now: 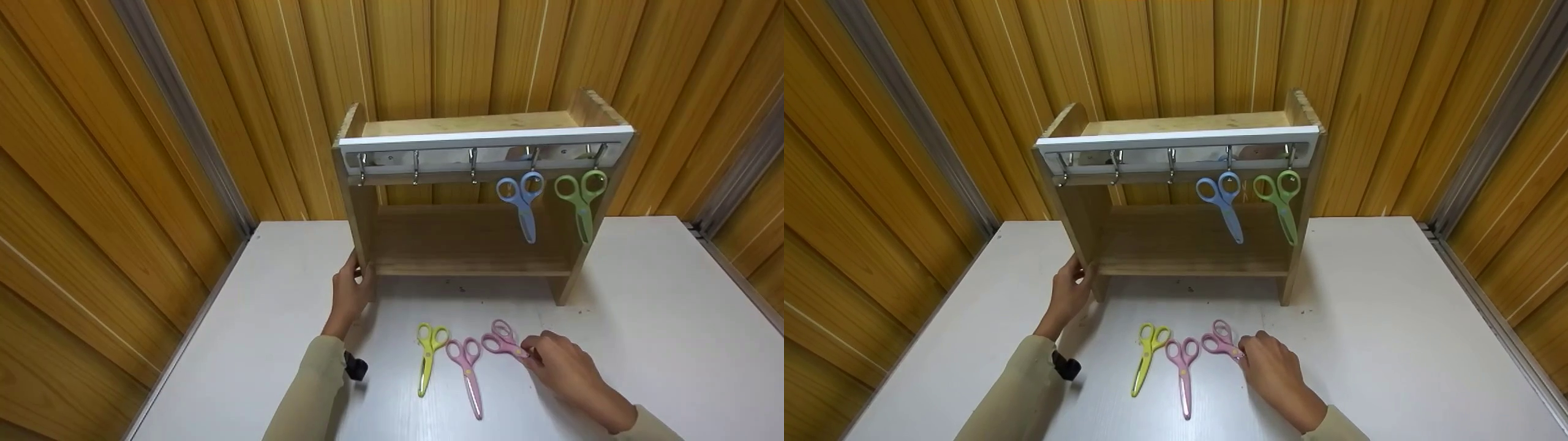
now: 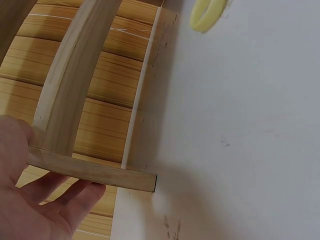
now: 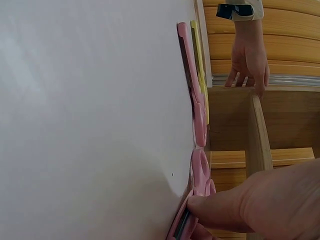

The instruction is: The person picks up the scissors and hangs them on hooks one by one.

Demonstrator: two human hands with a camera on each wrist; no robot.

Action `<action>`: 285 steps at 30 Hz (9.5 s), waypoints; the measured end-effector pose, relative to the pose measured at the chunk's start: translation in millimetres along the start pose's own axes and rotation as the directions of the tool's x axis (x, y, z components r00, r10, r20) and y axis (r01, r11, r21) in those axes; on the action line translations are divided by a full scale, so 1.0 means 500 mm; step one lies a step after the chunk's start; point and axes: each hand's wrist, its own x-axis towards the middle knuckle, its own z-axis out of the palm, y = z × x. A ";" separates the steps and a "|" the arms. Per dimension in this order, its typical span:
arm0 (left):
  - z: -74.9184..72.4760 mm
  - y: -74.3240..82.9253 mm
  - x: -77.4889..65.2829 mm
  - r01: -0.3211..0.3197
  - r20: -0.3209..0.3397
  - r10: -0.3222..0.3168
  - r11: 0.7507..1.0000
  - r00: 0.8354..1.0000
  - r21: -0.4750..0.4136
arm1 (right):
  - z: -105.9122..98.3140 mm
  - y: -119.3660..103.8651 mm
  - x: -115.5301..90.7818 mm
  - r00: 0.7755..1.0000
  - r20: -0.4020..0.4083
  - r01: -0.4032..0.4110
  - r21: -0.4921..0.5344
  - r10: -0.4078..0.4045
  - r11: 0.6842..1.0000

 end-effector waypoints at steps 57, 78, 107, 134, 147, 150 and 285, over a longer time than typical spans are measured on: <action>0.001 -0.005 0.001 -0.027 0.002 0.027 1.000 1.000 0.015 | -0.126 -0.067 0.073 0.949 -0.240 0.211 0.002 -0.204 0.977; 0.002 -0.001 0.003 0.016 0.004 -0.016 1.000 1.000 -0.011 | -0.204 -0.152 0.134 0.850 -0.440 0.391 0.156 -0.290 0.907; 0.005 0.001 0.003 0.020 -0.001 -0.020 1.000 1.000 -0.001 | -0.202 -0.216 0.217 0.869 -0.486 0.315 0.401 -0.092 0.860; 0.007 -0.001 0.004 0.010 -0.002 -0.010 1.000 1.000 0.012 | -0.171 -0.219 0.238 0.847 -0.531 0.297 0.416 -0.036 0.860; 0.007 -0.006 0.005 -0.017 -0.011 0.017 1.000 1.000 0.016 | -0.155 -0.212 0.242 0.807 -0.588 0.334 0.388 -0.048 0.859; 0.006 -0.007 0.005 -0.021 -0.011 0.021 1.000 1.000 0.021 | -0.149 -0.208 0.241 0.810 -0.584 0.330 0.394 -0.044 0.858; 0.002 -0.001 0.003 0.012 -0.004 -0.012 1.000 1.000 -0.001 | 0.047 -0.111 0.002 0.991 0.137 -0.006 0.061 -0.002 0.998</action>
